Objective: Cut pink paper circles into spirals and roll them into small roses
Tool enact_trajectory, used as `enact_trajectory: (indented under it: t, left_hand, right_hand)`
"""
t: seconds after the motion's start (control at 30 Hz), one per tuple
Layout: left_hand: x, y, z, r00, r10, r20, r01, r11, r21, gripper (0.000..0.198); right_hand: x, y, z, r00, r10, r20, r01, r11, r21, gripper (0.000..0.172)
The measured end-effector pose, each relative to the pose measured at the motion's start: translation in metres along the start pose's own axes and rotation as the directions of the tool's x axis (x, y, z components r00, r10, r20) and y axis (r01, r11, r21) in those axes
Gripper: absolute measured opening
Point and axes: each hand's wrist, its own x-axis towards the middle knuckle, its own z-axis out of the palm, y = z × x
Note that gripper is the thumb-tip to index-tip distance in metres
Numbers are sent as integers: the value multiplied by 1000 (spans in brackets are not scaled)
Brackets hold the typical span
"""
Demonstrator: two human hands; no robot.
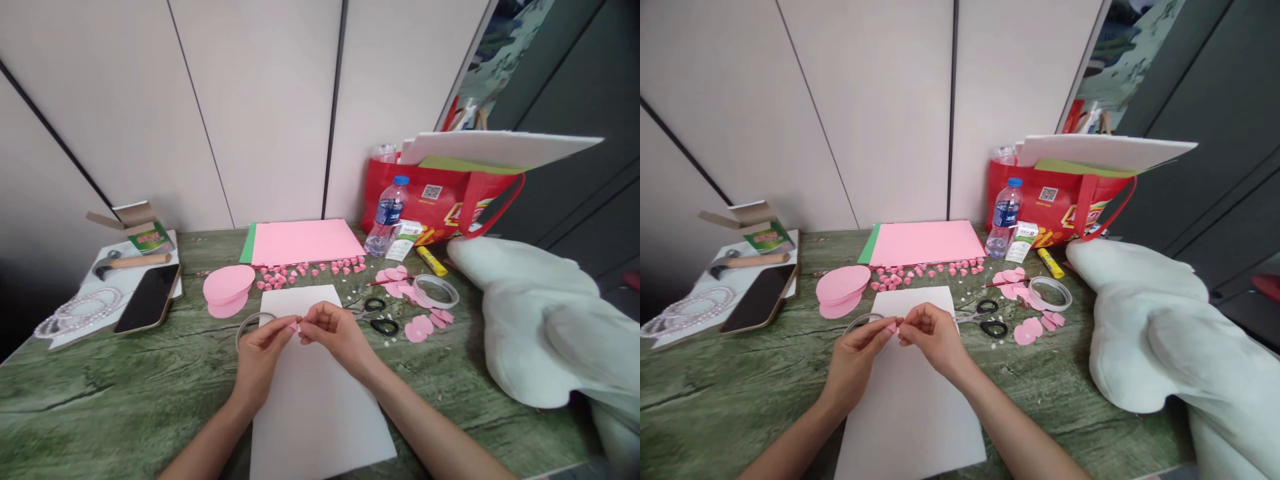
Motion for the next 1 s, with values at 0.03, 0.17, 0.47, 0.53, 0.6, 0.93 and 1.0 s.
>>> enact_trajectory:
  t: [0.03,0.17,0.47,0.53,0.6,0.93,1.0]
  left_hand:
    - [1,-2,0,1000,-20,4,20,1000,-11,16]
    - [2,-5,-1,997,-82,16,83,996,-41,18]
    - [3,-5,-3,1000,-18,3,18,1000,1,13]
    - [3,-3,-4,998,53,26,-55,997,45,12]
    - [2,-1,-4,990,131,60,-136,986,92,12]
    - [4,0,-5,941,288,177,-322,922,216,14]
    - [4,0,-5,944,282,173,-316,922,222,14]
  right_hand:
    - [0,1,0,1000,-3,8,3,1000,3,24]
    - [0,3,-1,996,-77,-38,76,996,-51,18]
    - [-2,7,-2,992,-48,-117,25,981,-191,14]
    - [-2,7,-3,994,-19,-107,-3,980,-199,14]
    - [-3,7,-3,997,7,-82,-23,983,-184,14]
    - [-4,10,-2,998,69,-10,-70,989,-131,26]
    - [-3,10,-3,997,77,6,-75,989,-128,28]
